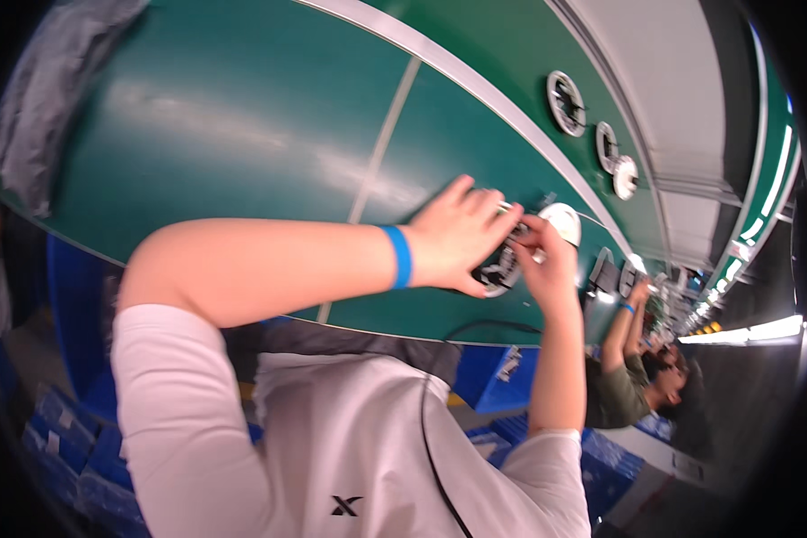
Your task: The person assembles a circular lighting fixture by hand, attaching an LED circuit board, wiring, and a cover plate to a lighting fixture frame.
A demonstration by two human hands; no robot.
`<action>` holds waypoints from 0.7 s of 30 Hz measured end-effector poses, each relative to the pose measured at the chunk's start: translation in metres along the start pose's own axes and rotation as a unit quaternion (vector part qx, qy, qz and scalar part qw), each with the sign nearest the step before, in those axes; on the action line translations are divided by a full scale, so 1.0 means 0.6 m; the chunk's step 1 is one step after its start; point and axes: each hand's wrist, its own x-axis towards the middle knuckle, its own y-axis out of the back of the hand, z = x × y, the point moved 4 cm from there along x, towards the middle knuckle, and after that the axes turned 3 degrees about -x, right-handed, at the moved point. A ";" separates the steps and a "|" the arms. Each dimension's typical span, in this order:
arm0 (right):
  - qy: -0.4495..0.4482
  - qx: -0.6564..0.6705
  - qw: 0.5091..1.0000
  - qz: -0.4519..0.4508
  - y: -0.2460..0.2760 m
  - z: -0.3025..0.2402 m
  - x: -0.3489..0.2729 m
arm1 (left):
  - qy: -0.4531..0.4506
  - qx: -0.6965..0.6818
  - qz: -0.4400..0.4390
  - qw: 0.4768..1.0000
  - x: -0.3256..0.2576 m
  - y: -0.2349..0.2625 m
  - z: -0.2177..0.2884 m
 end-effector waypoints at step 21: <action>0.080 -0.064 0.993 0.059 0.012 0.000 -0.005 | -0.008 0.003 0.015 1.000 -0.001 0.007 0.010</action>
